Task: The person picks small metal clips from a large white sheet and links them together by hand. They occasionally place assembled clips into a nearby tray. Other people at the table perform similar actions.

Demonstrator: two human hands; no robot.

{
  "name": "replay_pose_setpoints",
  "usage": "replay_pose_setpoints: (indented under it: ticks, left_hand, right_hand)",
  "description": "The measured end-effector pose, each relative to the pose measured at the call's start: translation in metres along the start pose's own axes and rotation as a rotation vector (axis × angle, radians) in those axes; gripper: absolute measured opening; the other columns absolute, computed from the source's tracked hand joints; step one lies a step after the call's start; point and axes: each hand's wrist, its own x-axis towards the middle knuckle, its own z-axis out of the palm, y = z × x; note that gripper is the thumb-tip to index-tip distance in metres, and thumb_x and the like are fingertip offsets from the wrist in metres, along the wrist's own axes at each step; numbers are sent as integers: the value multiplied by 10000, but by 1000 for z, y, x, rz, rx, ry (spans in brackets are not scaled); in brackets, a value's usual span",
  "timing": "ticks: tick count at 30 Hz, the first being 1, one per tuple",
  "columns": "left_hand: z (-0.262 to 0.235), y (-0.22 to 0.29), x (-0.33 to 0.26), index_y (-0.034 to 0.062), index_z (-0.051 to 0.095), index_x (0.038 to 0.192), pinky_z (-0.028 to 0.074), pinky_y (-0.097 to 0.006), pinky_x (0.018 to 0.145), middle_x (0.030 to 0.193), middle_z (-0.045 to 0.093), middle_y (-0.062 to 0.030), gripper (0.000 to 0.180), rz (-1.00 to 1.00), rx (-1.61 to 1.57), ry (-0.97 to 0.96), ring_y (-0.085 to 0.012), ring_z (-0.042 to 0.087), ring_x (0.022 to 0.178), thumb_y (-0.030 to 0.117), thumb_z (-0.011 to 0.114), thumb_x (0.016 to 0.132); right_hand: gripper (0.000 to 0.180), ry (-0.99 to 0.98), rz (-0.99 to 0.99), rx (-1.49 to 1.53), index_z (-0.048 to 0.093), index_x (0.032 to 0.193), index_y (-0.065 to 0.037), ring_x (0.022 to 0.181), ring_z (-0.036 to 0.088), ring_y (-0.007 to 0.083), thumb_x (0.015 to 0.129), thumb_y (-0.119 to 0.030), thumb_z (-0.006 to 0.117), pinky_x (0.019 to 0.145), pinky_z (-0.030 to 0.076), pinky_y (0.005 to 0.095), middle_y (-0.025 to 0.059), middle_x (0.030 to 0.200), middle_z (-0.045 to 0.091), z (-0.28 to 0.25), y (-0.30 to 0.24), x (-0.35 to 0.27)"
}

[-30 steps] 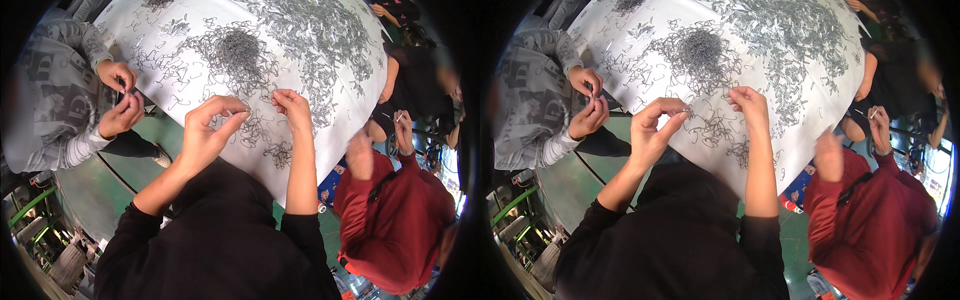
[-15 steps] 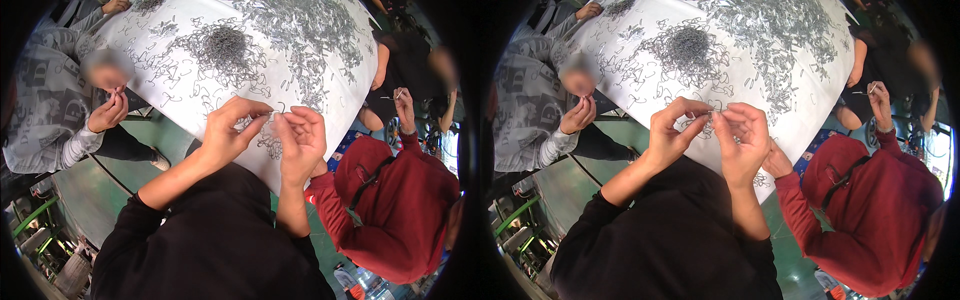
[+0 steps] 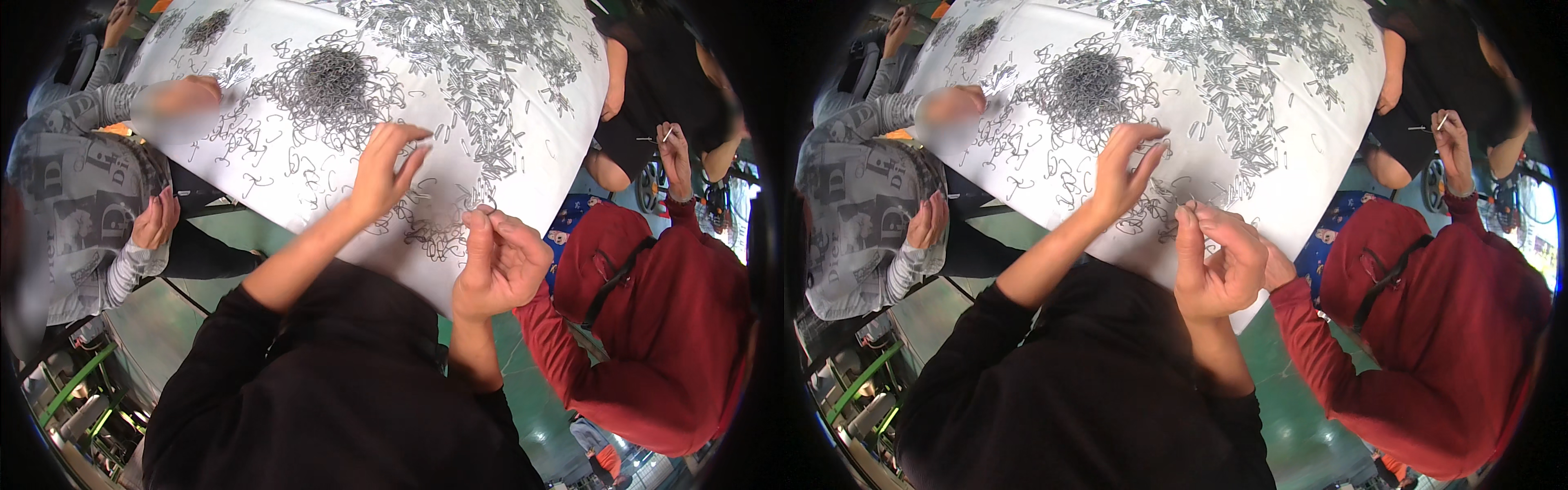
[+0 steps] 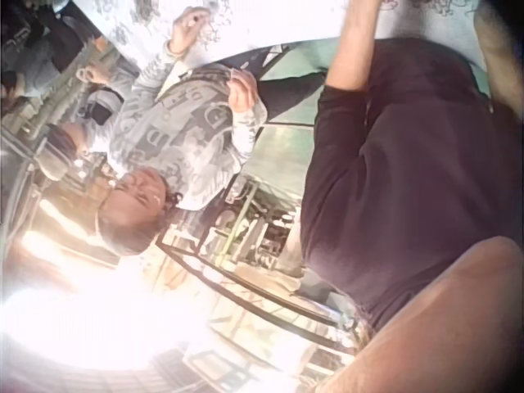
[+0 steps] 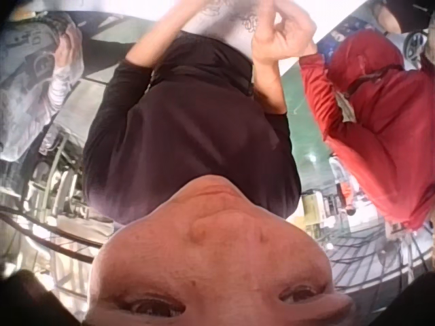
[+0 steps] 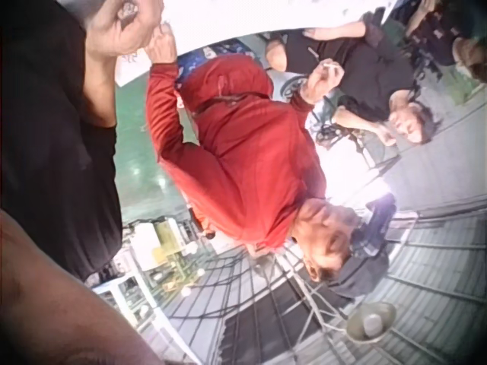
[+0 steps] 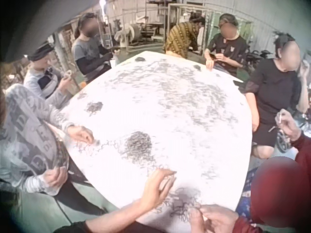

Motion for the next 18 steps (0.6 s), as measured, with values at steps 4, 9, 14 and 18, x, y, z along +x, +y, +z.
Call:
replay_pose_setpoints:
  ticks: [4,9,14,18]
  left_hand:
    - [54,-52,15,30,631,991,485,-391,741,900,640,-129,207,-74,206,-245,-305,594,843,20,660,786]
    - [84,-67,17,28,627,958,489,-410,752,875,628,-137,183,-91,258,-173,-326,597,857,43,664,779]
    - [78,-66,1,26,632,961,490,-415,750,871,624,-145,180,-108,255,-222,-333,590,831,55,665,786]
    - [80,-69,1,29,638,943,487,-409,743,873,629,-132,179,-153,322,-219,-319,588,841,103,687,787]
  right_hand:
    - [291,19,-21,-78,467,1016,23,706,647,199,806,175,600,674,584,312,165,873,596,-13,0,5]
    - [299,98,-12,-59,480,1004,27,706,648,203,789,169,631,658,583,311,163,865,604,-26,2,4]
    - [317,164,53,-26,489,1002,53,739,656,215,767,177,661,678,584,298,161,848,621,-36,6,-1]
    - [264,128,67,-31,477,1024,24,705,659,200,827,148,600,653,577,295,155,870,614,-39,9,-1]
